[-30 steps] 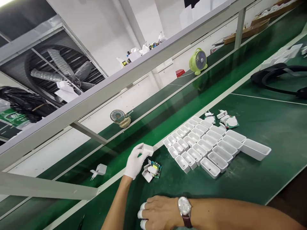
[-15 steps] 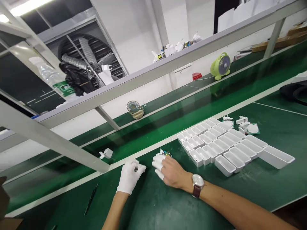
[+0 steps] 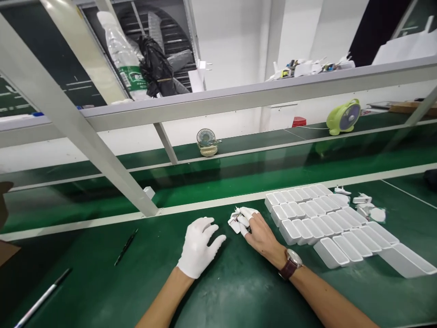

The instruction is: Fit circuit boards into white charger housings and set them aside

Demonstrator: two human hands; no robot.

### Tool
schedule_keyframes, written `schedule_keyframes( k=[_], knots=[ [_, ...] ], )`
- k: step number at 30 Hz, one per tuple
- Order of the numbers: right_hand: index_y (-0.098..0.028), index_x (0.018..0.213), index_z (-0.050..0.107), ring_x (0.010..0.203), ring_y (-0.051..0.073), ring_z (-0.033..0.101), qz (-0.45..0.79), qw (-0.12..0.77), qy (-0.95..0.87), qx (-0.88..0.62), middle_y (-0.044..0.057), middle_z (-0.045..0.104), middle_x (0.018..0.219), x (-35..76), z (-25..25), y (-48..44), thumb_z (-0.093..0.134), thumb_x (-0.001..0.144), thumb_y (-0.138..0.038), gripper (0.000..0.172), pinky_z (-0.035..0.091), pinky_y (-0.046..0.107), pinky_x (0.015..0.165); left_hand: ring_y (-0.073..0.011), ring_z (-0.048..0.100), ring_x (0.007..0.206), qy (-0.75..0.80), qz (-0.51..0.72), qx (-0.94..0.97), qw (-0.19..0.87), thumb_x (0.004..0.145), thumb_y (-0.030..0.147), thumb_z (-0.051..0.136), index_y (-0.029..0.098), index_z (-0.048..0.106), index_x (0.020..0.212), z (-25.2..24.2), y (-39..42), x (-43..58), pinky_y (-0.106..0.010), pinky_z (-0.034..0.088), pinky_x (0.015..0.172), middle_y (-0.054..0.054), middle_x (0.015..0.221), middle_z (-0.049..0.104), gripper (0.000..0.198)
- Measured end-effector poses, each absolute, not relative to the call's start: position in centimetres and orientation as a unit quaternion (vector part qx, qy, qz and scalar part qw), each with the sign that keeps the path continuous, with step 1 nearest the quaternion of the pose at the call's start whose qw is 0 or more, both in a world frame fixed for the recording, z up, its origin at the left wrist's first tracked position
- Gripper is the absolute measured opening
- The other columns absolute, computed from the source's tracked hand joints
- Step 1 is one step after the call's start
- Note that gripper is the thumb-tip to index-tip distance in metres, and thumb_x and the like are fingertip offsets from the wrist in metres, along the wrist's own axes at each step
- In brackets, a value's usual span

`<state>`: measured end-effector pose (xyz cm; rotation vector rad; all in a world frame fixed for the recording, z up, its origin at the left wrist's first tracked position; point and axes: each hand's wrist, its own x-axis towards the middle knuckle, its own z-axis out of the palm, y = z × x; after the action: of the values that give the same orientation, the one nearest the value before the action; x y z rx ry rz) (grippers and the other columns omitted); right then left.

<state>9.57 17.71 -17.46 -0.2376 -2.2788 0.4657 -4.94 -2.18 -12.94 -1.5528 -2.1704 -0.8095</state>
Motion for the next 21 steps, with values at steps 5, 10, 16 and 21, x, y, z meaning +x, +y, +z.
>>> schedule_keyframes(
  k=[5,10,16,21],
  knots=[
    [-0.021,0.143,0.045,0.124,0.029,0.056,0.276,0.437,-0.853,-0.068,0.014,0.059,0.129,10.0,-15.9,16.3,0.056,0.094,-0.020,0.050,0.051,0.051,0.103,-0.0315,0.058,0.125,-0.761,-0.406,-0.506,0.014,0.076,0.033,0.079,0.025,0.054,0.136,-14.2,-1.1,-2.0,-0.050,0.045,0.111,-0.011,0.136,0.060,0.065],
    [-0.021,0.143,0.047,0.125,0.027,0.057,0.354,0.391,-0.848,-0.048,0.013,0.059,0.133,10.5,-15.8,14.7,0.058,0.092,-0.021,0.052,0.050,0.050,0.107,-0.0233,0.068,0.103,-0.711,-0.564,-0.357,-0.223,0.085,0.040,0.068,0.021,0.053,0.135,-13.1,-0.6,-0.4,-0.038,0.057,0.092,-0.008,0.118,0.069,0.056],
    [-0.021,0.137,0.054,0.123,0.026,0.060,0.364,0.388,-0.846,-0.036,0.012,0.063,0.131,10.8,-15.7,13.9,0.058,0.093,-0.021,0.045,0.051,0.048,0.108,-0.0265,0.064,0.116,-0.632,-0.631,-0.326,-0.312,0.087,0.047,0.067,0.018,0.059,0.128,-12.0,-1.3,-0.9,-0.039,0.051,0.103,-0.010,0.123,0.068,0.051],
    [-0.022,0.135,0.057,0.122,0.027,0.062,0.366,0.381,-0.848,-0.046,0.012,0.065,0.130,10.8,-15.8,14.2,0.061,0.092,-0.025,0.043,0.051,0.049,0.107,-0.0304,0.065,0.112,-0.581,-0.668,-0.315,-0.342,0.088,0.049,0.066,0.016,0.066,0.121,-13.0,-1.1,-1.4,-0.044,0.051,0.101,-0.013,0.120,0.069,0.047]
  ],
)
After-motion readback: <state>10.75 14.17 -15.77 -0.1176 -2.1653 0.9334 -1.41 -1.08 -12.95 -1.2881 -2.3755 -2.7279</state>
